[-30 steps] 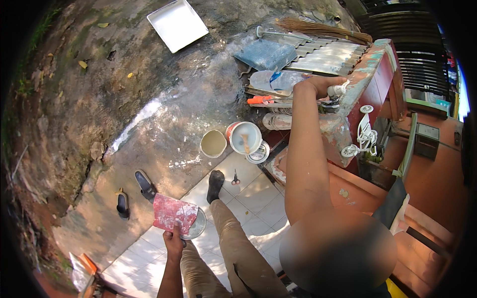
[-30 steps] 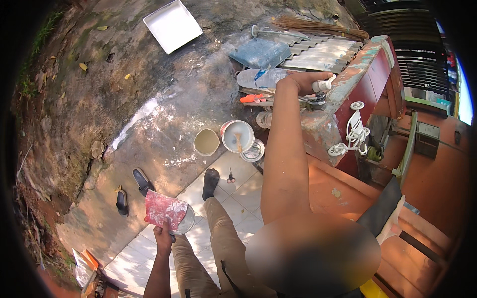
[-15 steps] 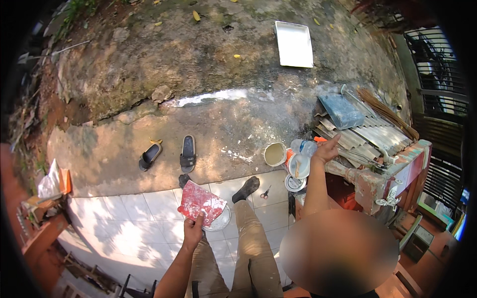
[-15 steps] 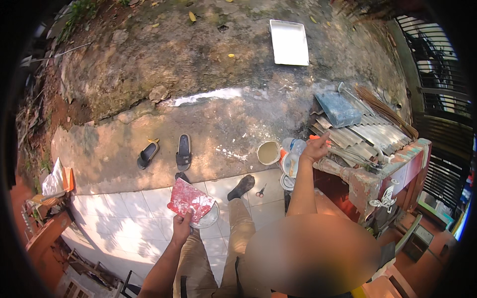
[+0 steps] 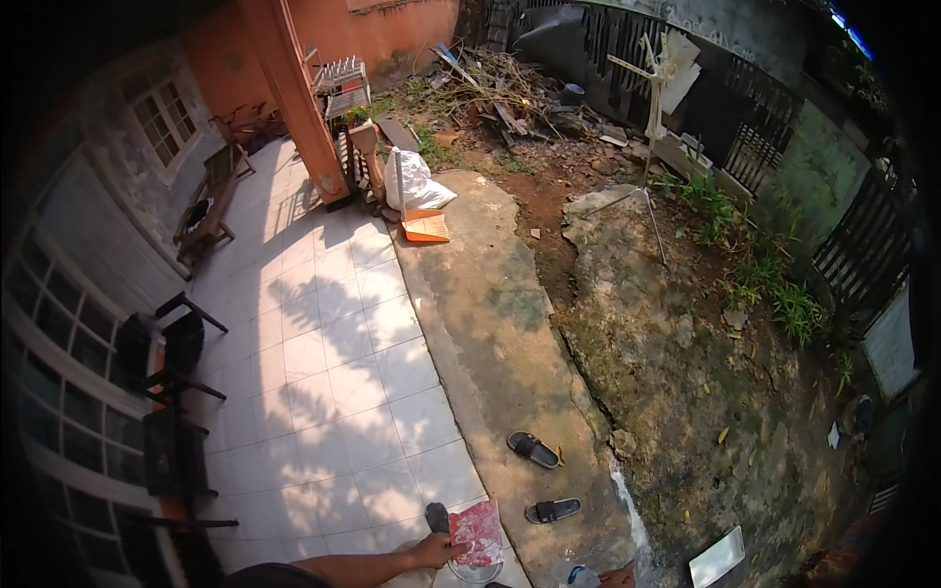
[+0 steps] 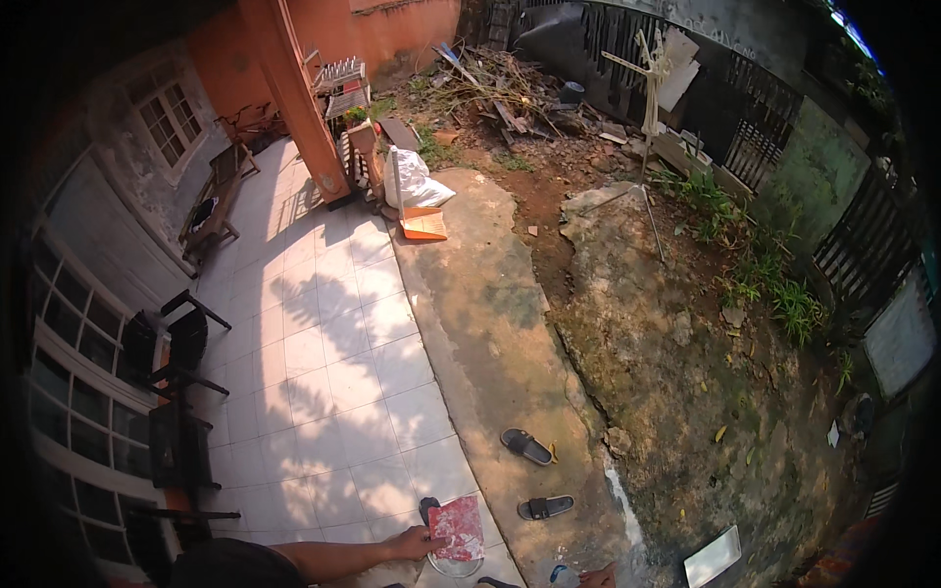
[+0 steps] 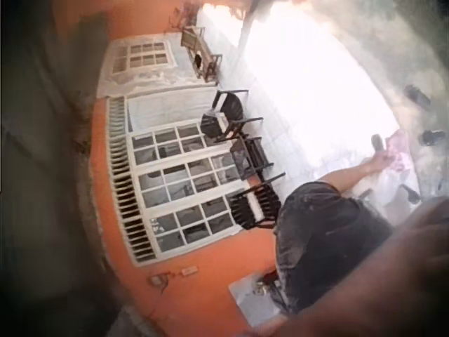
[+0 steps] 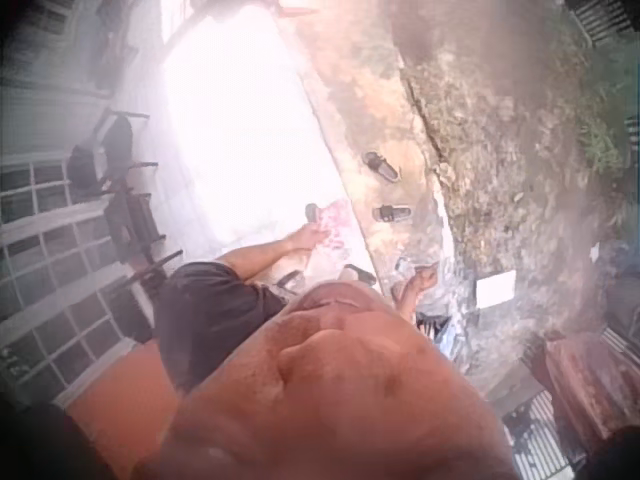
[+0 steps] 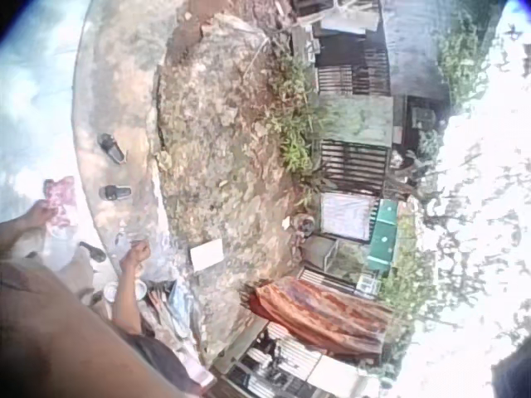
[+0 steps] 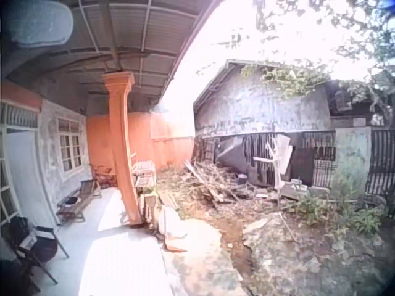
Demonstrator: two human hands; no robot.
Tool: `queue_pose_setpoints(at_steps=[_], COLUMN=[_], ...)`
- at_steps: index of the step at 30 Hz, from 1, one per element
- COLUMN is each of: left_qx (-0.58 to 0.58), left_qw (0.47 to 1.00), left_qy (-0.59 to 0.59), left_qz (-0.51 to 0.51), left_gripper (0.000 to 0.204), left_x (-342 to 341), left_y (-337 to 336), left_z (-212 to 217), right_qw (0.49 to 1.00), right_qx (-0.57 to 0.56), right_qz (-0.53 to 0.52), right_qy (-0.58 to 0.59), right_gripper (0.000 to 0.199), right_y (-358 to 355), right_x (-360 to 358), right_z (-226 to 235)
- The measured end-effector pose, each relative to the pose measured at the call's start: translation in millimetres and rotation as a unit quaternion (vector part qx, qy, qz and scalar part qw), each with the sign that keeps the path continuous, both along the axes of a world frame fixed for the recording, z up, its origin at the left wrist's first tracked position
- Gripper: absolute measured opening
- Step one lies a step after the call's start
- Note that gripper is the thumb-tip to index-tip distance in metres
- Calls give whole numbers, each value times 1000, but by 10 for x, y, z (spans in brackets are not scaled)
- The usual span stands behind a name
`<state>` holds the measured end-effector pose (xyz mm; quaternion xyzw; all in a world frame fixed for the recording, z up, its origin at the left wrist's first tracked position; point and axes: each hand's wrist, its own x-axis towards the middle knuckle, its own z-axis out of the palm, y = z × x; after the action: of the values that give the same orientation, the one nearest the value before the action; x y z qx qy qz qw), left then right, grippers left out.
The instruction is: The person sits on the floor and paints a dark wooden window frame white using a brush and paint from a bucket. After finishing, they stand, walk outside, and handle a plastic bag and a paint can lid.
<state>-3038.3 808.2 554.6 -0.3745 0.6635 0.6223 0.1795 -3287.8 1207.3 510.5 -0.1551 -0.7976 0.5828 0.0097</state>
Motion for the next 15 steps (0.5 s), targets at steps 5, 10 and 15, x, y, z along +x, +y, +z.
queue_pose_setpoints(at_steps=[5, 10, 15], left_qx=[-151, -310, -302], left_qw=[985, 897, 762], left_qy=[82, 22, -68], left_qz=[31, 314, 569], left_gripper=[45, 45, 35], left_x=[651, 1737, 3651], left_y=[-2401, -4694, -5697], left_z=[625, 1062, 644], right_qw=[976, 925, 898], right_qx=[128, 226, 200], right_qz=[174, 299, 391], right_qy=[-7, 53, 11], right_gripper=[38, 39, 45], right_y=[-2062, -4114, -6601], right_x=[-243, -511, -787], right_z=[929, 1525, 1600])
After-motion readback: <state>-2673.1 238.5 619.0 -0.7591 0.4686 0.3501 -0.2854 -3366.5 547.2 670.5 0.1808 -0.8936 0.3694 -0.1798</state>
